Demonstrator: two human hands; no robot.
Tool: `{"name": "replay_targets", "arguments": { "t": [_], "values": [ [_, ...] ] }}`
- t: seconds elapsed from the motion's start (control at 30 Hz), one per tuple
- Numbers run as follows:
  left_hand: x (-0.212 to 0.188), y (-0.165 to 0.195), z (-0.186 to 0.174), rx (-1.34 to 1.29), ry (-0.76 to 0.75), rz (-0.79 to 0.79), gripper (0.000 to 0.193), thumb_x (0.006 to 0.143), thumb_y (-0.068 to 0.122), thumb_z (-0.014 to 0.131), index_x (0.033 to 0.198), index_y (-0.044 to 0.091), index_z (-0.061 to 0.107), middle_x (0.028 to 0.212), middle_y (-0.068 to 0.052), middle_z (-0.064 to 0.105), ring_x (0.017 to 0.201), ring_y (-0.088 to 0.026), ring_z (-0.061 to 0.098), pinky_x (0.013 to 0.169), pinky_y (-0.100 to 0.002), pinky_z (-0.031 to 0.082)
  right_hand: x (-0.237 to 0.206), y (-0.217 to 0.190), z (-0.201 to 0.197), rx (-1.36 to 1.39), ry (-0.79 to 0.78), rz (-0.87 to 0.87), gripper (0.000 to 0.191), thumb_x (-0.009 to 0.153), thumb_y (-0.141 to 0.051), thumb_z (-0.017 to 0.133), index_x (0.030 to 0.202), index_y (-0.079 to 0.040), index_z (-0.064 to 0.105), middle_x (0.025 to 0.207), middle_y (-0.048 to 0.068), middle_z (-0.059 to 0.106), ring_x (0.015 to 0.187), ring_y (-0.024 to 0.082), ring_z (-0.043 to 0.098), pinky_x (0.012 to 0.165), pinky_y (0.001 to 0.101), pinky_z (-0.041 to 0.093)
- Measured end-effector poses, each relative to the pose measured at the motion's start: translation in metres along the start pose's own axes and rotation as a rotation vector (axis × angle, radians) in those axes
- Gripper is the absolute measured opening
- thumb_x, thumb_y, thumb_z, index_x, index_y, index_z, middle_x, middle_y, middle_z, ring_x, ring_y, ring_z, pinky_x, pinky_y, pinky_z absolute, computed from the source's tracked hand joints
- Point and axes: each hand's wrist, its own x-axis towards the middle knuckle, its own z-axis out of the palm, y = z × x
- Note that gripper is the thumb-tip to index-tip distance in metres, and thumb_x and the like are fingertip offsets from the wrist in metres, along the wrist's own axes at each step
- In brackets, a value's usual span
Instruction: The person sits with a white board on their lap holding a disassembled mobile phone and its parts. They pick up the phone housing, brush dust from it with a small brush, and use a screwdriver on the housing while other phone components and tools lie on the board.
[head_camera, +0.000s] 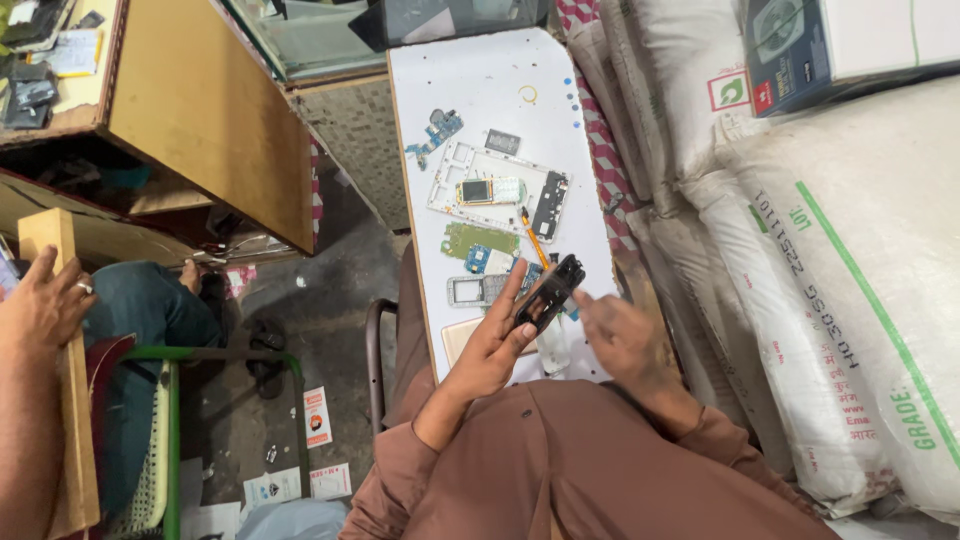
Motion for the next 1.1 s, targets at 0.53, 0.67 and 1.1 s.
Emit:
{"name": "replay_targets", "arguments": {
  "t": [0.53,0.67,1.1],
  "values": [
    [0.002,-0.014,-0.008,-0.002,0.111,-0.11,0.059,0.105,0.004,0.049,0.161,0.002,0.028,0.158,-0.016,0.045,0.146,-0.021,0.045,0.119,-0.037,0.04,0.006,-0.012,-0.002,-0.015,0.056,0.115,0.03,0.092,0.006,0.067,0.121,0.009,0.071,0.07,0.005,0.055,0.057,0.015,0.051,0.05,0.034,0.043],
    [0.003,-0.014,-0.011,-0.075,0.137,-0.078,0.053,0.108,0.004,0.047,0.159,0.0,0.035,0.149,-0.019,0.054,0.132,-0.025,0.057,0.117,-0.042,0.048,0.007,-0.01,-0.003,-0.063,-0.1,-0.172,0.028,0.092,0.0,0.068,0.12,0.005,0.069,0.08,0.006,0.061,0.061,0.015,0.056,0.052,0.0332,0.045],
    [0.007,-0.016,-0.013,0.357,0.273,-0.128,0.034,0.107,0.007,0.055,0.139,0.001,0.063,0.108,-0.011,0.074,0.097,-0.014,0.071,0.087,-0.029,0.06,0.006,-0.004,0.001,0.092,-0.109,0.411,0.033,0.091,-0.017,0.075,0.12,-0.001,0.072,0.081,0.008,0.068,0.064,0.014,0.056,0.058,0.029,0.045]
  ]
}}
